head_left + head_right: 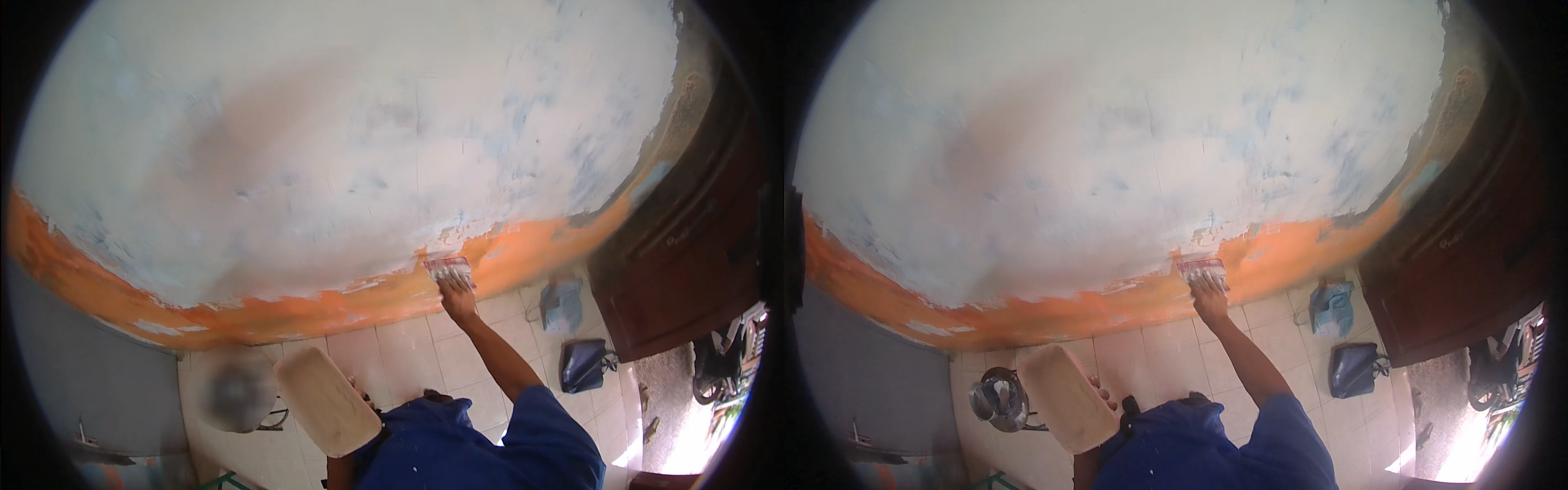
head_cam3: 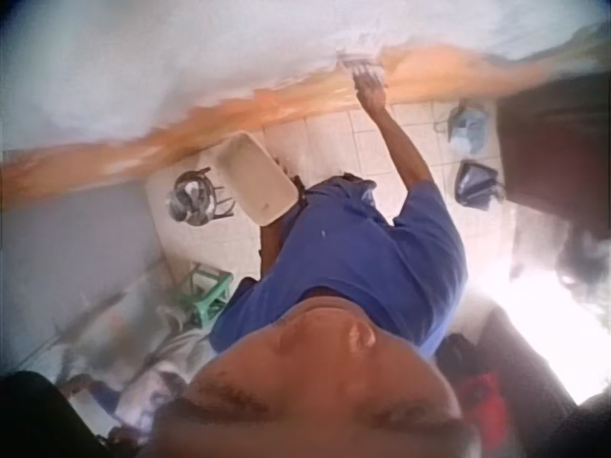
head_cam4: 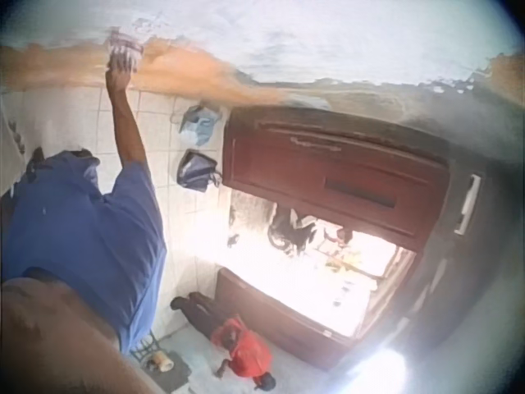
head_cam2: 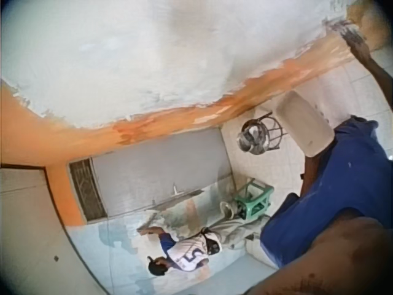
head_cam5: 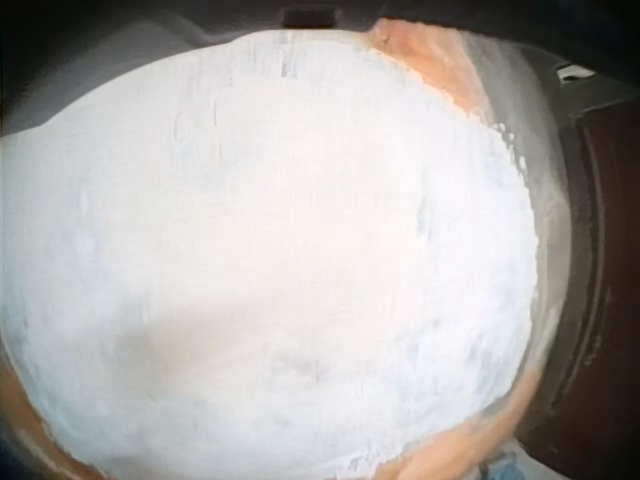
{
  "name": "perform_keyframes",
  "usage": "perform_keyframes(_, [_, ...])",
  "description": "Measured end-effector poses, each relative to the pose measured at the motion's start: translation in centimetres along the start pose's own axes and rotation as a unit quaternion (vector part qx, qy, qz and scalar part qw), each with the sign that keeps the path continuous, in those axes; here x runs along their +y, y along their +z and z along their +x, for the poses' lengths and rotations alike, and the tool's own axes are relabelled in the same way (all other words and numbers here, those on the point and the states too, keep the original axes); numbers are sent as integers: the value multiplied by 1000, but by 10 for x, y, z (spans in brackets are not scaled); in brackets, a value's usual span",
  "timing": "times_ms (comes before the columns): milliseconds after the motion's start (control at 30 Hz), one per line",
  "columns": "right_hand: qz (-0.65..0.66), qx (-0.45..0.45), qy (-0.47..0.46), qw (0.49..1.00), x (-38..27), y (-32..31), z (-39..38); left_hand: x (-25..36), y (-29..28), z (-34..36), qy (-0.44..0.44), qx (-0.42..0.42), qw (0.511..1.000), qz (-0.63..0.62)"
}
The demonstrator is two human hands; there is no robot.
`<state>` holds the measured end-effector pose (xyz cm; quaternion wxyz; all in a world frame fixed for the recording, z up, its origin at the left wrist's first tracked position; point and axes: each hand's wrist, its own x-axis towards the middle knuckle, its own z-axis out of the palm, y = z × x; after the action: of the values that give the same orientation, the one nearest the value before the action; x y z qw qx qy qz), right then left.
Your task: The person applies plaster to a wall using a putty knife and a plastic container, smoothing the material across the surface in overlapping strokes.
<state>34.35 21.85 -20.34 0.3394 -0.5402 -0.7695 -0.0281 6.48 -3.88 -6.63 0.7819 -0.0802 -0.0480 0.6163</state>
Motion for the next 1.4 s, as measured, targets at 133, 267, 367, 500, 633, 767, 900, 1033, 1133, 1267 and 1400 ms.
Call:
perform_keyframes(133, [-31, 237, -93, 967, -34, -92, 55, 0, 5, -10, -11, 9, 999, 46])
perform_keyframes(267, [-87, 337, -110, 931, -51, -166, 146, 6, -9, -15, 0, 23, 995, 98])
perform_keyframes(367, [-86, 339, -148, 925, -32, -167, 178, 0, -6, -12, -5, 34, 998, 54])
perform_keyframes(500, [-94, 310, -147, 935, -21, -148, 184, -1, -1, -13, 18, 32, 997, 73])
perform_keyframes(633, [-82, 282, -133, 947, -14, -131, 179, -13, 12, -10, 56, 38, 996, 50])
perform_keyframes(767, [-79, 244, -130, 958, 1, -111, 157, -20, 18, -8, 77, 30, 993, 84])
perform_keyframes(900, [-72, 179, -107, 975, 19, -83, 116, -15, -4, -8, 68, 45, 992, 101])
perform_keyframes(1033, [-22, -20, -30, 999, 53, -39, 44, -21, -9, -6, 65, 40, 992, 96])
perform_keyframes(1133, [17, -156, 64, 986, 45, -33, -7, -20, -14, -11, 44, 31, 992, 112])
perform_keyframes(1267, [10, 138, -82, 987, 7, -54, -2, -18, -15, -15, 83, 45, 988, 118])
perform_keyframes(1400, [-30, 252, -124, 959, -53, -137, 93, -9, -20, -24, 45, 37, 991, 117])
